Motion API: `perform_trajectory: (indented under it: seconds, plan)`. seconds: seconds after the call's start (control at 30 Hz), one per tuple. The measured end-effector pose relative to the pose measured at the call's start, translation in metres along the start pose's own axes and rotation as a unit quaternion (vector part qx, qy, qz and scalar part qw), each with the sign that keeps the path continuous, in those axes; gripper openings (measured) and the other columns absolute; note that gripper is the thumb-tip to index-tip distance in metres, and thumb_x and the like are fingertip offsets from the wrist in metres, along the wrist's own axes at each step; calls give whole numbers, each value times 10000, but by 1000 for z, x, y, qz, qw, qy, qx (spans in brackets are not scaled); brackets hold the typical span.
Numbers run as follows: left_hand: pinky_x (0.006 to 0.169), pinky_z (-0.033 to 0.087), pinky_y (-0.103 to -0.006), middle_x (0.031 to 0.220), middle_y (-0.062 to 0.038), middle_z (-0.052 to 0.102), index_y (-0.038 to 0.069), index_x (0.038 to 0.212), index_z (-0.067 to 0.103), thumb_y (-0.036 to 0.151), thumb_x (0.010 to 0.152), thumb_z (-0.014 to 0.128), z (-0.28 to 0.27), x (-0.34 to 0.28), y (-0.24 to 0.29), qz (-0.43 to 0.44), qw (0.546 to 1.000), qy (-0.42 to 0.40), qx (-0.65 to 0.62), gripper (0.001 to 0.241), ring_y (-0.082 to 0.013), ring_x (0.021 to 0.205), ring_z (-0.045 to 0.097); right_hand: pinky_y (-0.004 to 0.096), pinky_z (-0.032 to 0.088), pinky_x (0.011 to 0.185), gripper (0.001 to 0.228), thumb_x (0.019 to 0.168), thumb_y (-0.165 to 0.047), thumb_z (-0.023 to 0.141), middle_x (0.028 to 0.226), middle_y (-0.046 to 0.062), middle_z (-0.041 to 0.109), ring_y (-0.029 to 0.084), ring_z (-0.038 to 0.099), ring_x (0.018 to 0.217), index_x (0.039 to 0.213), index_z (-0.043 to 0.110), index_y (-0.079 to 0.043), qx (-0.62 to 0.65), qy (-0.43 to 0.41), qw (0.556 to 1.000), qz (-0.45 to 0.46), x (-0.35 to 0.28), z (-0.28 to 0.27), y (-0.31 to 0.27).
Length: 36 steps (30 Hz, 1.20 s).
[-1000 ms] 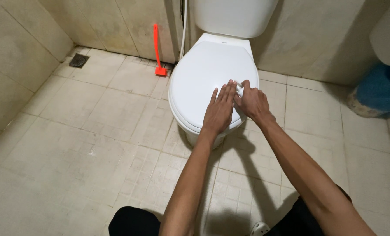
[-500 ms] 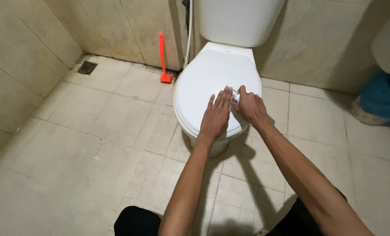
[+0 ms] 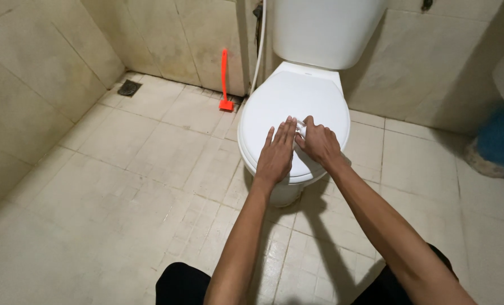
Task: The person wipes the toilet tank and lid with a green cloth, then uses a white tissue to wipe the toilet seat. The person places the cloth on a shelf and the tissue on the toilet seat.
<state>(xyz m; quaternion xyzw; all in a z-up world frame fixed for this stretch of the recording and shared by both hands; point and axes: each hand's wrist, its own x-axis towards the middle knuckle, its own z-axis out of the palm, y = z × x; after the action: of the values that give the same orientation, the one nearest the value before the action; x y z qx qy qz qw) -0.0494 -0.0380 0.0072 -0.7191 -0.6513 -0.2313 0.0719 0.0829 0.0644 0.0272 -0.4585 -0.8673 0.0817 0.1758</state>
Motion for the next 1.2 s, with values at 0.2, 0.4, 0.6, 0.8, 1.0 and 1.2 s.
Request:
perform_trajectory:
  seconds: [0.2,0.4,0.6,0.8,1.0,1.2]
  plan:
    - [1268,151,-465,1691,-126,243,39,1626,135,91,969,467,0,-8,-12,-4,1000,20,1,737,-261,1541,267,500,597,695,431,900,-311,746,794,260,720,411,740,746,1123,562,8,-6,-2,1000,-20,4,7,-11]
    - [1278,136,-446,1692,-125,237,31,1627,125,71,959,448,-5,-14,-16,-25,1000,8,13,743,-247,1550,255,495,596,685,432,923,-310,712,811,248,729,398,746,743,1189,554,-9,-9,-40,999,-13,6,3,-26]
    - [1279,132,-442,1697,-146,221,2,1621,128,51,945,442,-11,-24,-23,-38,999,-8,27,747,-252,1553,247,492,596,707,485,913,-325,712,828,234,733,383,752,771,1255,552,-20,-22,-62,997,-39,12,8,-34]
    - [1275,140,-445,1684,-165,228,-13,1608,146,22,924,445,-20,-38,-31,-59,998,9,18,747,-247,1562,237,500,588,727,468,895,-326,739,840,228,737,404,736,788,1234,576,-47,-19,-72,995,-74,10,2,-56]
    - [1281,176,-430,1691,-141,267,-1,1623,173,-42,900,432,-24,-51,-41,-61,997,7,42,769,-243,1559,264,479,601,732,411,891,-333,752,823,211,742,382,743,778,1122,597,-30,-42,-90,991,-92,17,21,-56]
    - [1280,187,-443,1680,-160,263,-24,1620,163,-31,942,442,-16,-51,-46,-45,997,53,33,733,-259,1548,281,483,598,671,429,891,-313,740,764,204,729,376,737,705,1168,563,-37,-34,-74,990,-111,17,11,-66]
